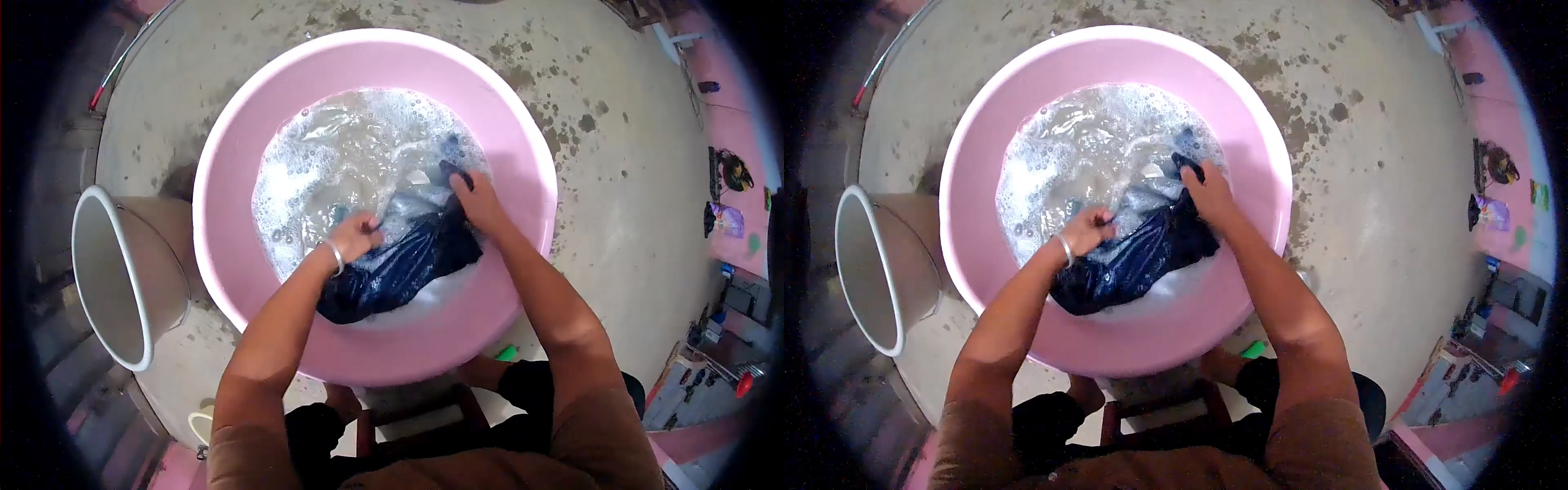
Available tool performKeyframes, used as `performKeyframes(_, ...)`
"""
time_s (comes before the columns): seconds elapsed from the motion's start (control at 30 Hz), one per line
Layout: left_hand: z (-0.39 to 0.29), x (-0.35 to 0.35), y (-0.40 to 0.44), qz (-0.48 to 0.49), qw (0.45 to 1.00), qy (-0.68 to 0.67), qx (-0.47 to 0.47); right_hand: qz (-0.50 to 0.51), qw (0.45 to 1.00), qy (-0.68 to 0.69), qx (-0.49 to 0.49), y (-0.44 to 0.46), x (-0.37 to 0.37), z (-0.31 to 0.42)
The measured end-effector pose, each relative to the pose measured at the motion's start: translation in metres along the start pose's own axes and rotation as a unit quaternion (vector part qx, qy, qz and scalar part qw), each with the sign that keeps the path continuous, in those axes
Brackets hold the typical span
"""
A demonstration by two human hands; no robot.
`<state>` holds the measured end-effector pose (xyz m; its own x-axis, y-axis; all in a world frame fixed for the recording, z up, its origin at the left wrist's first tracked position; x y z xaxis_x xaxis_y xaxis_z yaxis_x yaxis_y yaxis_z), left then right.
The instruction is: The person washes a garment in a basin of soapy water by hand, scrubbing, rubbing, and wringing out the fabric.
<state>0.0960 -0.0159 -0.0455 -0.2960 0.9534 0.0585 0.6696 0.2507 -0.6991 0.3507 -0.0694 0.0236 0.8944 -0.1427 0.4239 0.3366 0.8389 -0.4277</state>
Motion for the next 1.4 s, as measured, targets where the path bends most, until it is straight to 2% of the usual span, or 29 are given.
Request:
performKeyframes(0.03,0.012,-0.007,-0.005,0.038,0.998,0.009,-0.045,0.003,0.999,-0.031,0.02,-0.006,-0.007,-0.004)
performKeyframes(0.1,0.009,-0.003,-0.023,0.048,0.998,-0.027,0.017,0.015,0.998,-0.058,0.038,-0.018,-0.019,-0.003)
performKeyframes(0.13,0.016,0.003,-0.019,0.048,0.996,-0.063,0.048,0.03,0.992,-0.121,0.022,-0.019,-0.025,-0.001)
performKeyframes(0.17,0.003,0.012,-0.029,-0.004,0.983,-0.148,0.105,0.043,0.982,-0.183,0.006,-0.02,-0.029,0.002)
performKeyframes(0.2,0.008,0.023,-0.025,-0.068,0.98,-0.13,0.131,0.043,0.983,-0.179,0.008,-0.02,-0.029,0.004)
performKeyframes(0.3,-0.006,0.013,-0.014,-0.04,0.983,-0.043,0.173,-0.023,0.966,-0.251,0.057,-0.021,-0.018,0.033)
performKeyframes(0.37,-0.007,-0.005,0.01,0.039,0.98,0.125,0.147,-0.06,0.994,-0.086,0.023,-0.022,-0.008,0.041)
performKeyframes(0.4,-0.003,-0.01,0.014,0.036,0.981,0.122,0.147,-0.058,0.994,-0.088,0.025,-0.019,-0.009,0.044)
performKeyframes(0.47,0.006,-0.002,0.018,-0.091,0.984,0.039,0.147,-0.017,0.996,0.086,-0.032,-0.013,-0.014,0.033)
performKeyframes(0.5,-0.01,0.009,0.007,-0.198,0.977,-0.01,0.078,-0.017,0.996,0.084,-0.032,-0.008,-0.016,0.024)
performKeyframes(0.53,-0.022,0.019,-0.006,-0.258,0.965,-0.029,0.022,-0.037,0.992,0.12,-0.015,-0.004,-0.016,0.011)
performKeyframes(0.6,-0.038,0.031,-0.024,-0.296,0.948,-0.108,-0.033,-0.053,0.986,0.155,0.001,-0.005,-0.011,0.011)
performKeyframes(0.67,-0.047,0.034,-0.034,-0.263,0.953,-0.147,-0.031,-0.024,0.981,0.191,-0.015,-0.014,-0.009,0.026)
performKeyframes(0.73,-0.051,0.022,-0.022,-0.137,0.931,-0.323,-0.105,-0.037,0.986,0.161,0.016,-0.023,-0.014,0.046)
performKeyframes(0.8,-0.061,0.017,-0.026,-0.099,0.947,-0.29,-0.099,-0.052,0.989,0.13,0.043,-0.031,-0.023,0.062)
performKeyframes(0.83,-0.061,0.01,-0.024,-0.075,0.955,-0.272,-0.096,-0.04,0.983,0.029,0.177,-0.037,-0.031,0.094)
performKeyframes(0.87,-0.059,0.004,-0.021,-0.051,0.961,-0.253,-0.095,-0.028,0.949,-0.072,0.307,-0.051,-0.044,0.123)
performKeyframes(0.9,-0.07,0.0,-0.023,-0.017,0.963,-0.235,-0.13,0.022,0.946,-0.065,0.316,-0.056,-0.058,0.133)
performKeyframes(0.93,-0.067,-0.003,-0.026,-0.032,0.97,-0.214,-0.107,0.071,0.942,-0.057,0.324,-0.062,-0.07,0.141)
performKeyframes(0.97,-0.064,-0.009,-0.026,-0.01,0.977,-0.192,-0.095,0.093,0.935,-0.168,0.299,-0.062,-0.082,0.135)
performKeyframes(1.03,-0.055,-0.01,-0.029,0.01,0.981,-0.172,-0.084,0.137,0.926,-0.179,0.302,-0.063,-0.085,0.129)
performKeyframes(1.1,-0.037,-0.028,-0.035,0.129,0.965,-0.23,0.005,0.183,0.904,-0.211,0.325,-0.072,-0.09,0.126)
performKeyframes(1.13,-0.037,-0.034,-0.033,0.132,0.964,-0.233,0.003,0.185,0.904,-0.214,0.322,-0.074,-0.089,0.122)
performKeyframes(1.2,-0.057,-0.03,-0.035,0.075,0.994,-0.055,-0.059,0.261,0.883,-0.298,0.25,-0.072,-0.102,0.099)
performKeyframes(1.27,-0.056,-0.029,-0.036,0.076,0.996,-0.017,-0.052,0.273,0.876,-0.315,0.243,-0.082,-0.097,0.094)
performKeyframes(1.3,-0.063,-0.023,-0.033,0.036,0.97,0.224,-0.09,0.28,0.867,-0.334,0.24,-0.083,-0.094,0.094)
performKeyframes(1.33,-0.07,-0.021,-0.031,-0.005,0.885,0.451,-0.119,0.28,0.864,-0.34,0.242,-0.086,-0.088,0.095)
performKeyframes(1.37,-0.062,-0.017,-0.023,0.093,0.881,0.459,-0.064,0.299,0.859,-0.345,0.234,-0.096,-0.083,0.101)
performKeyframes(1.4,-0.065,-0.005,-0.019,0.092,0.882,0.456,-0.068,0.318,0.853,-0.348,0.224,-0.106,-0.079,0.108)
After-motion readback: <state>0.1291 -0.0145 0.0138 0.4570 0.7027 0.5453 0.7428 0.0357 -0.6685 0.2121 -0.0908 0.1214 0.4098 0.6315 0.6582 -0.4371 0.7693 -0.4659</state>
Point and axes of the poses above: each hand's wrist, its own y-axis towards the middle knuckle, its own x-axis out of the back of the hand, z = x × y, the point moved 9 cm from there along y, towards the middle knuckle, and after that the axes turned 8 degrees about z, right-handed, at the moved point
